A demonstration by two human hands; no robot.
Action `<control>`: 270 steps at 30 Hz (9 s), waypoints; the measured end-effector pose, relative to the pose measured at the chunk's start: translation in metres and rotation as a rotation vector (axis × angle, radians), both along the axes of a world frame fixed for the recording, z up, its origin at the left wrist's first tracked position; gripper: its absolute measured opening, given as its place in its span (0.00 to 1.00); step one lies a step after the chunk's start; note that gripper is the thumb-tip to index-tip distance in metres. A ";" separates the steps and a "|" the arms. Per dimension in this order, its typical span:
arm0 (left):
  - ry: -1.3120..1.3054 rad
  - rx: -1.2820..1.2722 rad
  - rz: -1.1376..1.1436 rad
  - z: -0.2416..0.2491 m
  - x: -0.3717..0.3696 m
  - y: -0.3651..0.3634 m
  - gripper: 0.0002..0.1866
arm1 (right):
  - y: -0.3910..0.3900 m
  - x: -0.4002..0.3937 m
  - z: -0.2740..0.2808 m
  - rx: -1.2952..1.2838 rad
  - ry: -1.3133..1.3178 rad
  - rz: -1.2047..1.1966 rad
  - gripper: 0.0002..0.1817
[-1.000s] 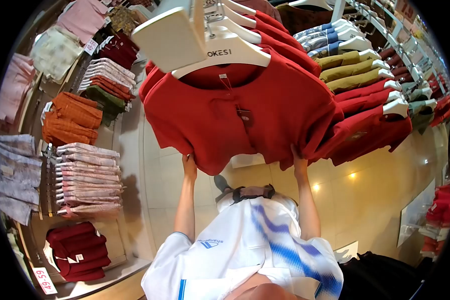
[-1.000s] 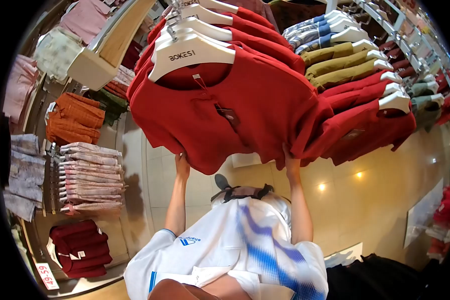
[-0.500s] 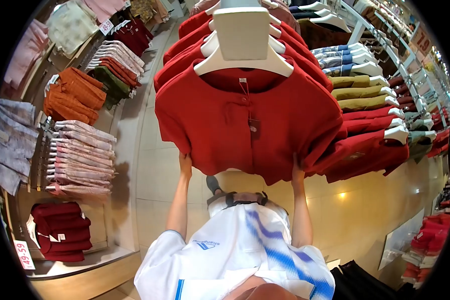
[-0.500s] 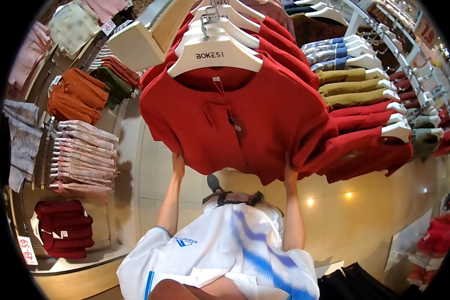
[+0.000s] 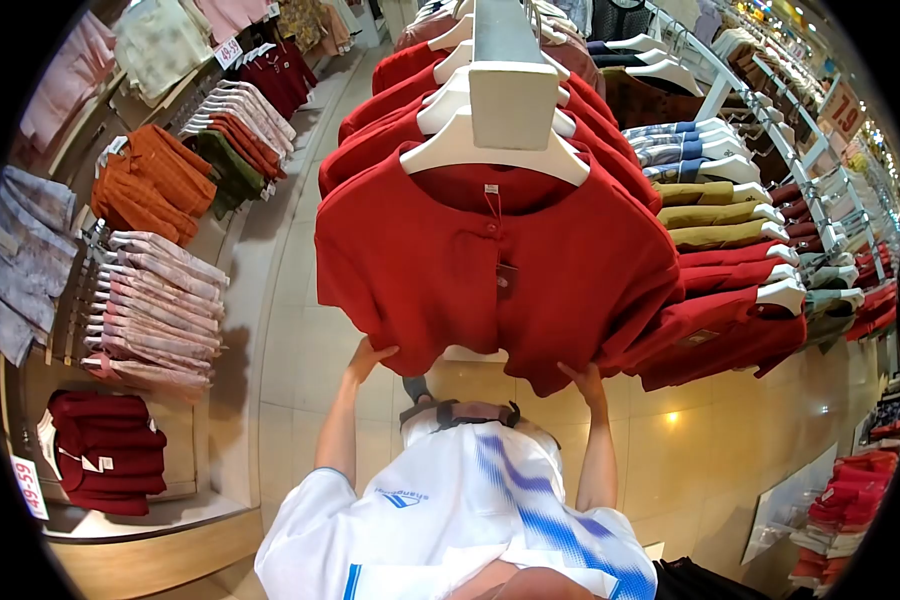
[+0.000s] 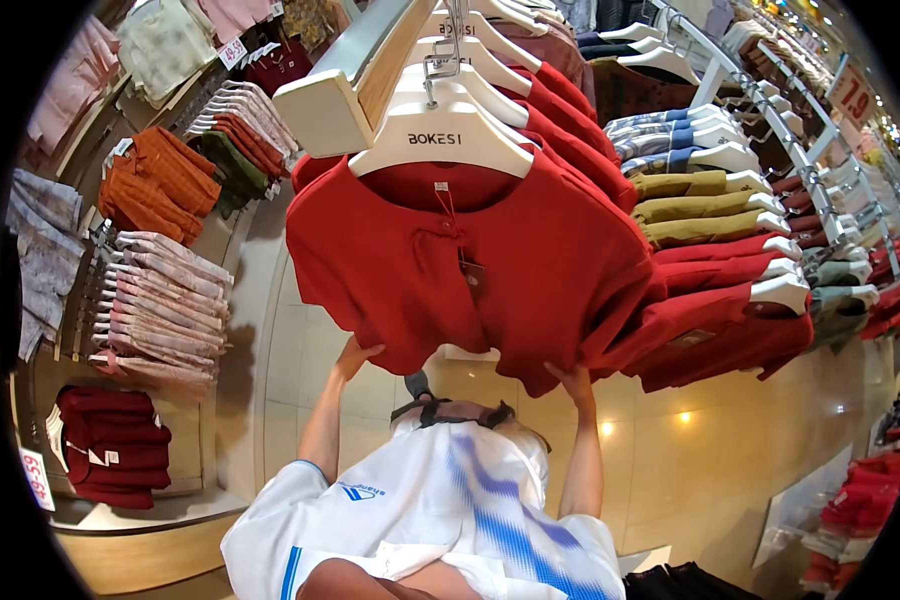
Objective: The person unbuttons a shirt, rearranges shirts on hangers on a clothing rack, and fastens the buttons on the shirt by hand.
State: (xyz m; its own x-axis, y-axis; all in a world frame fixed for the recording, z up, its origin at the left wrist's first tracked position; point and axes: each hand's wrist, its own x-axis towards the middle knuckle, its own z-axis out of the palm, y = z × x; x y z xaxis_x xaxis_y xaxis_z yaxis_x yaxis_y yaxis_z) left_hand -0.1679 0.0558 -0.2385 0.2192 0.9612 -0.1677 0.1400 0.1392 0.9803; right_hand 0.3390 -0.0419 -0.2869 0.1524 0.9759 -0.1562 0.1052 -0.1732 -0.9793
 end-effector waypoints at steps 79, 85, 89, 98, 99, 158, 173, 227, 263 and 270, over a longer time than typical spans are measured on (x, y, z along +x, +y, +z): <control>-1.091 -0.244 0.535 0.197 0.104 -0.183 0.26 | 0.075 -0.171 0.179 0.474 0.115 0.161 0.31; -1.100 -0.226 0.587 0.209 0.113 -0.200 0.26 | 0.092 -0.190 0.111 0.105 -0.115 0.321 0.35; -1.111 -0.221 0.617 0.200 0.105 -0.205 0.26 | 0.096 -0.192 0.072 0.097 -0.120 0.343 0.30; -0.945 -0.142 0.744 0.187 0.060 -0.215 0.23 | 0.010 -0.188 0.161 -0.214 0.264 0.419 0.15; -0.932 -0.156 0.749 0.189 0.056 -0.214 0.23 | 0.003 -0.189 0.177 -0.107 0.363 0.535 0.13; -0.201 0.235 0.155 0.233 0.162 -0.161 0.07 | -0.033 -0.178 0.264 0.032 0.572 0.579 0.04; 0.071 0.016 0.360 0.124 0.121 -0.153 0.07 | -0.007 -0.151 0.216 -0.003 0.522 0.584 0.08; 0.129 -0.139 -0.007 0.066 0.288 -0.157 0.11 | -0.082 0.181 0.002 0.324 0.114 -0.678 0.21; 0.174 1.042 0.119 0.216 0.182 0.043 0.03 | 0.044 -0.149 0.313 0.284 0.331 0.185 0.07; 0.132 0.815 0.061 0.216 0.186 0.019 0.04 | 0.054 -0.236 0.338 0.374 0.570 0.277 0.08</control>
State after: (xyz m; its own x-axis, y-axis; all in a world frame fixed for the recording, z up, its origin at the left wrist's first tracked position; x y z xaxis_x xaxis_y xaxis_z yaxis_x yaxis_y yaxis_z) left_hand 0.0182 0.0747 -0.0226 0.1903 0.8023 0.5658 0.2765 -0.5968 0.7532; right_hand 0.1031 0.0120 0.0513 -0.1128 0.9704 0.2133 -0.4461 0.1424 -0.8836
